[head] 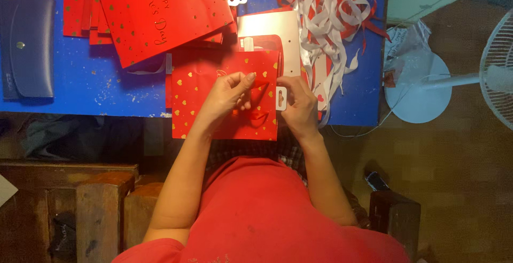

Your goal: The person sits at a table and attaches ribbons to red Valentine's Day gift bags. They thread ribbon through the bag's handle holes, pull it through, and tie it into a bow, working on one bag at a time and setting finished bags on a stack.

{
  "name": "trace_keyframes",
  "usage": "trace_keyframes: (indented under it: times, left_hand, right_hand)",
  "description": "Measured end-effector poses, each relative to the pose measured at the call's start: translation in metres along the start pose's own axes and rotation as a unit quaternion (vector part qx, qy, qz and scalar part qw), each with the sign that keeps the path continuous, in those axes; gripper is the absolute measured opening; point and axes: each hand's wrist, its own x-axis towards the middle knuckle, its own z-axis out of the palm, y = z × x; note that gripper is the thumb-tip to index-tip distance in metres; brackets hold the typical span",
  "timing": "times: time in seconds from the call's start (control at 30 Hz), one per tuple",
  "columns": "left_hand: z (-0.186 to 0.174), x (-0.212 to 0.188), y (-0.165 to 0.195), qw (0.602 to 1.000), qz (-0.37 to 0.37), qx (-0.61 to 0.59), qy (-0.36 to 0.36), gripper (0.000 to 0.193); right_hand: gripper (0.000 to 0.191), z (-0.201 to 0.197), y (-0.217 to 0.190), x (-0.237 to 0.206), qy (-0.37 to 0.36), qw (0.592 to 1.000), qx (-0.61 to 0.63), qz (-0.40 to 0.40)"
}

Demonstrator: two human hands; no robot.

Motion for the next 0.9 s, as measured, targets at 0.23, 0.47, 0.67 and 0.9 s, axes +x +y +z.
trace_keyframes:
  times: [0.23, 0.47, 0.67, 0.9]
  left_hand:
    - [-0.007, 0.006, -0.005, 0.999, -0.019, -0.026, -0.02, 0.039]
    - [-0.016, 0.011, -0.015, 0.989, -0.004, -0.143, -0.027, 0.036]
    - [-0.022, 0.002, -0.004, 0.952, -0.026, -0.305, -0.02, 0.027]
    - [-0.017, 0.001, -0.018, 0.902, -0.016, -0.425, -0.073, 0.029]
  right_hand:
    - [0.003, 0.013, 0.025, -0.004, 0.195, 0.873, 0.397, 0.205]
    - [0.025, -0.008, 0.004, 0.004, 0.075, 0.997, -0.016, 0.026]
    - [0.024, -0.002, -0.005, 0.01, 0.043, 0.998, -0.045, 0.03]
    - [0.013, -0.003, 0.017, 0.001, 0.074, 0.997, 0.007, 0.0]
